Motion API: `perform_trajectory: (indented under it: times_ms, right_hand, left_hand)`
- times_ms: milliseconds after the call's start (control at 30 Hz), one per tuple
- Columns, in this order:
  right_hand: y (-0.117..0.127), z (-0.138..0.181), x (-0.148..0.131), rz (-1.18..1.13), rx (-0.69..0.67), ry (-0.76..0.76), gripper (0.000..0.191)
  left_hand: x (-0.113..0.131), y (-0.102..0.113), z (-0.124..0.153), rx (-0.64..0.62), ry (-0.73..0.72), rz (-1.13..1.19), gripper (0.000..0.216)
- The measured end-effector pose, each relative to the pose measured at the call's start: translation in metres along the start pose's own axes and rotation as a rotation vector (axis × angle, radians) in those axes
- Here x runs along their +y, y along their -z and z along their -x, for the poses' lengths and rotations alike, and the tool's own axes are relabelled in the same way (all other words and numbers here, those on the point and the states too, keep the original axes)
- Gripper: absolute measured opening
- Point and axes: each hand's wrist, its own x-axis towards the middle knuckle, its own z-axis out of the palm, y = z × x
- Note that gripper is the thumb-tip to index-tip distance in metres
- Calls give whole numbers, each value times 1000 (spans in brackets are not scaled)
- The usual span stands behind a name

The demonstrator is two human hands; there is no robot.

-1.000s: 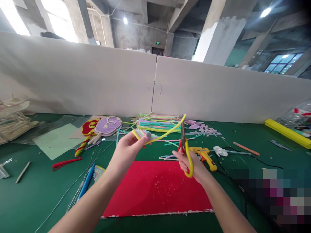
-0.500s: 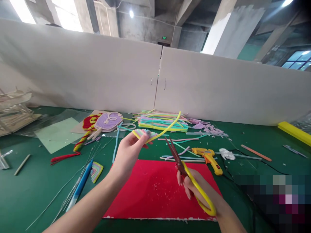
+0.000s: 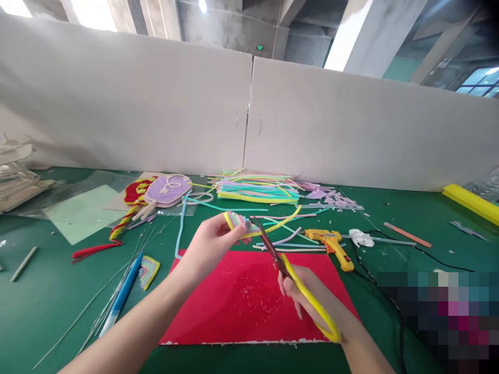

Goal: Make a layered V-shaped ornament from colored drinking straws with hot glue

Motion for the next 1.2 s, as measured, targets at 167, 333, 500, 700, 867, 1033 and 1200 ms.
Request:
perform_trajectory:
  times_ms: [167, 333, 500, 700, 867, 1033, 1200]
  right_hand:
    - [-2, 1, 3, 44, 29, 12, 58]
    - [-2, -1, 6, 52, 20, 10, 59]
    - [-2, -1, 7, 54, 5, -9, 58]
    - [-5, -1, 7, 36, 25, -40, 55]
    - [-7, 0, 4, -23, 63, -94, 54]
    - [-8, -1, 4, -150, 72, -150, 50]
    - [-7, -7, 11, -114, 100, -100, 48]
  left_hand:
    - [-4, 2, -2, -41, -1, -21, 24]
    - [-5, 2, -3, -63, -7, -37, 22]
    - [-3, 3, -2, -92, -4, -107, 22]
    - [-6, 3, -3, -103, -11, -126, 24]
    - [-10, 3, -5, -97, -2, -100, 24]
    - [-14, 3, -8, -77, 9, -76, 24]
    - [-14, 4, -9, -62, 0, -102, 24]
